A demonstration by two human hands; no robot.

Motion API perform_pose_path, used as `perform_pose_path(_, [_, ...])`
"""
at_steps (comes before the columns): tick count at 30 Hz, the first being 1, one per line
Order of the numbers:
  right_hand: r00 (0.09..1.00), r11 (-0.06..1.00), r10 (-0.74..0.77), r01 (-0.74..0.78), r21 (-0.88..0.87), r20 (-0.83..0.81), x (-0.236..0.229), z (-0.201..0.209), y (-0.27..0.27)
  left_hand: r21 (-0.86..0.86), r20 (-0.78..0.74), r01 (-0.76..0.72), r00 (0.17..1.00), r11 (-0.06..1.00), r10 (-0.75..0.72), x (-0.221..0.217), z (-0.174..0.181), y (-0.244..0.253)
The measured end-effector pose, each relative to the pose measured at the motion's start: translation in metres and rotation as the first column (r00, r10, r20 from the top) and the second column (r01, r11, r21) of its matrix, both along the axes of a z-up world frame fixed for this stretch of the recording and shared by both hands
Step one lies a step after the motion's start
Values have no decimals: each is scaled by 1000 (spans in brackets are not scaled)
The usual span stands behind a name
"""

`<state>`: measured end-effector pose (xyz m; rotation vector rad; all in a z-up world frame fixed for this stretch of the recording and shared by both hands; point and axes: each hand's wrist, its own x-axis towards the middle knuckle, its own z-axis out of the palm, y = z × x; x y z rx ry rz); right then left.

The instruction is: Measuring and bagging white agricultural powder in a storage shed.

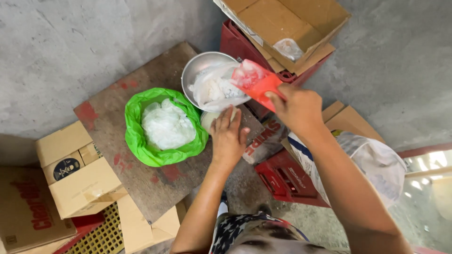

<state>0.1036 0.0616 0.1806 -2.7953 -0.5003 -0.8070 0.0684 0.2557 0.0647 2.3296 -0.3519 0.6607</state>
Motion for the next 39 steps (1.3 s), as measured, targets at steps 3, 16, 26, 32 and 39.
perform_pose_path(3, [986, 918, -65, 120, 377, -154, -28, -21, -35, -81, -27, 118, 992, 990, -121, -20, -6, -27])
perform_pose_path(16, [940, 431, -74, 330, 840, -332, -207, -27, -231, -134, -120, 372, 914, 919, -387, -88, -22, -181])
perform_pose_path(26, [801, 393, -313, 598, 698, -511, -317, -60, -344, -155, -178, 401, 887, 903, -425, -103, -56, -263])
perform_pose_path(32, [628, 714, -407, 671, 198, -663, -296, -111, -326, 2, -235, 361, 907, 933, -350, -88, -70, -283])
perform_pose_path(39, [585, 810, -510, 573, -124, -631, -231, -194, -288, 104, -278, 359, 906, 928, -320, -71, -66, -287])
